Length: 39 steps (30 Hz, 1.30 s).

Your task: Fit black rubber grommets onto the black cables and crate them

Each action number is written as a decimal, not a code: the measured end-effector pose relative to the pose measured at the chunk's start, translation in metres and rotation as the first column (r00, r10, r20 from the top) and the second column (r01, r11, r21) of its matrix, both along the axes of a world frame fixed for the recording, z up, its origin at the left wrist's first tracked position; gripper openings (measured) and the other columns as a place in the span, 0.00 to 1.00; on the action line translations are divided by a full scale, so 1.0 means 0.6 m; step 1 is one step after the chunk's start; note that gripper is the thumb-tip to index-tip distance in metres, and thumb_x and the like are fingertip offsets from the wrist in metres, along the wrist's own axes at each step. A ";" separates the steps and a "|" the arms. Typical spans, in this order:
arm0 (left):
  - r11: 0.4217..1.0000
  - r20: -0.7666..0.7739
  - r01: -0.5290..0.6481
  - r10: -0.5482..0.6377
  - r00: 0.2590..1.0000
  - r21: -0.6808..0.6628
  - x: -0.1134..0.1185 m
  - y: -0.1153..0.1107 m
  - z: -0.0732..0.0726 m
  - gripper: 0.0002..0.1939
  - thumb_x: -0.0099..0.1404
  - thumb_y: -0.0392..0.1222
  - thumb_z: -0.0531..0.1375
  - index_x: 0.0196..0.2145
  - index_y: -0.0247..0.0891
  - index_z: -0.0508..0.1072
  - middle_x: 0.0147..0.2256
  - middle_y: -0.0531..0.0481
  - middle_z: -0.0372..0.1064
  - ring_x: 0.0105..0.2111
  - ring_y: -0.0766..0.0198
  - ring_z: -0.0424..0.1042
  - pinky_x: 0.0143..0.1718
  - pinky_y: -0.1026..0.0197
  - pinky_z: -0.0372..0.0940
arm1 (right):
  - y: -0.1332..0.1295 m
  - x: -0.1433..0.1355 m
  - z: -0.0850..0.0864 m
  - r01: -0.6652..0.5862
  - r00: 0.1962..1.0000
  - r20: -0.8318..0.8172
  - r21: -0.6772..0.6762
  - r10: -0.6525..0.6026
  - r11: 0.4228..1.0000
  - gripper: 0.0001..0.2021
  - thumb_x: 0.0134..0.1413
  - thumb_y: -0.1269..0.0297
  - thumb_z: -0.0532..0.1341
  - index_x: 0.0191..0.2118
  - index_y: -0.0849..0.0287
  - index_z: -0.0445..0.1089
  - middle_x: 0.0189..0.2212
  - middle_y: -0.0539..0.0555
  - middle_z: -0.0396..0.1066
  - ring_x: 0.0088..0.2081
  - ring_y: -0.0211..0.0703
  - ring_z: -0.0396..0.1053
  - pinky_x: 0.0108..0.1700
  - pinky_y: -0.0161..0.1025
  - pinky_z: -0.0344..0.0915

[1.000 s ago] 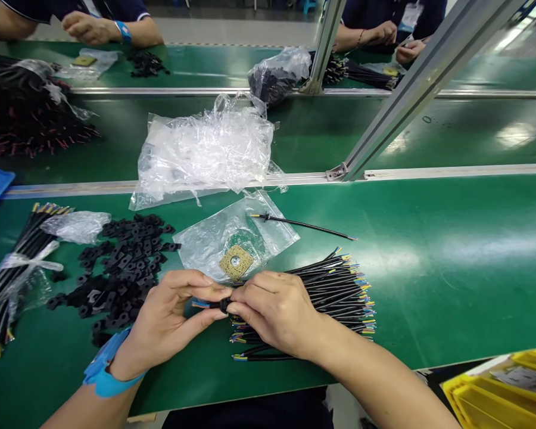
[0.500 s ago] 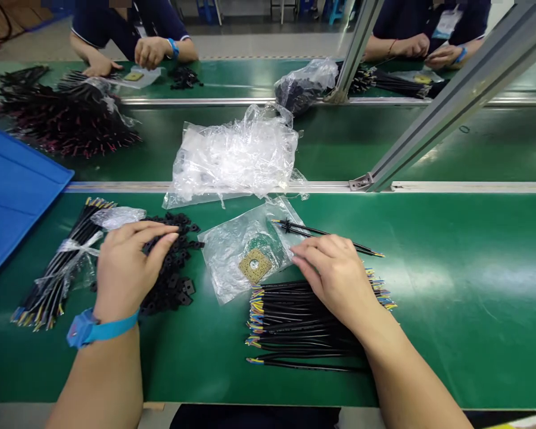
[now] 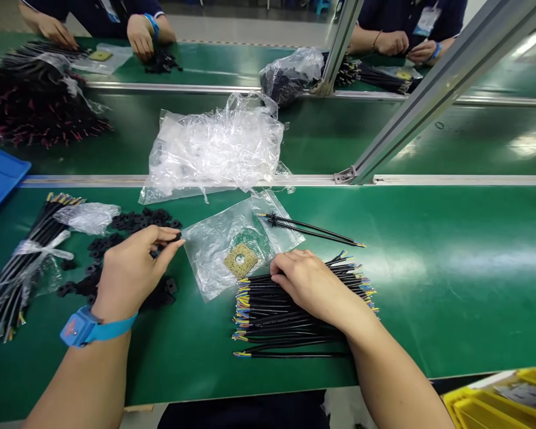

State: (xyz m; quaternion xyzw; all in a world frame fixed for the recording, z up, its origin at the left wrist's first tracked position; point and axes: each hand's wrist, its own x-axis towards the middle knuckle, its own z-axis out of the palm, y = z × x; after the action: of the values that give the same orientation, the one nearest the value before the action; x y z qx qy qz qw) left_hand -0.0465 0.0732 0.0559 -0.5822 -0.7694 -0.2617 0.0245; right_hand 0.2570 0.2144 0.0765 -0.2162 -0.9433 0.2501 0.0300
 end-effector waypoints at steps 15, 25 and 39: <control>0.997 0.489 0.071 -0.040 0.871 -0.044 0.040 -0.002 0.029 0.11 0.66 0.51 0.66 0.43 0.46 0.81 0.40 0.49 0.75 0.36 0.59 0.76 0.39 0.57 0.74 | -0.003 -0.023 -0.052 0.089 0.987 -0.149 0.174 -0.063 0.981 0.08 0.68 0.74 0.58 0.44 0.57 0.74 0.38 0.55 0.76 0.40 0.46 0.75 0.45 0.43 0.73; 0.996 0.918 0.010 0.076 0.389 -0.086 0.053 0.009 0.037 0.19 0.58 0.53 0.73 0.43 0.43 0.79 0.36 0.48 0.79 0.43 0.50 0.83 0.41 0.57 0.79 | -0.002 -0.018 -0.050 0.093 0.995 -0.002 0.304 -0.097 0.948 0.10 0.71 0.70 0.57 0.45 0.57 0.78 0.35 0.55 0.77 0.38 0.45 0.75 0.42 0.41 0.73; 0.992 0.996 0.088 0.086 -0.002 -0.086 0.103 0.024 0.032 0.23 0.44 0.51 0.80 0.31 0.38 0.77 0.25 0.54 0.72 0.31 0.58 0.83 0.30 0.65 0.73 | -0.049 -0.026 0.008 0.242 0.795 -0.606 0.337 0.013 0.910 0.12 0.66 0.76 0.62 0.50 0.55 0.76 0.34 0.52 0.78 0.32 0.38 0.72 0.35 0.36 0.73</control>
State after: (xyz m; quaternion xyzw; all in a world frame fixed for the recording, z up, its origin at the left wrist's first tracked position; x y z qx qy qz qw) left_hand 0.0150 0.0877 0.0749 -0.2264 -0.5746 -0.5489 -0.5633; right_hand 0.2415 0.1851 0.0810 -0.1740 -0.9008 0.1060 0.3834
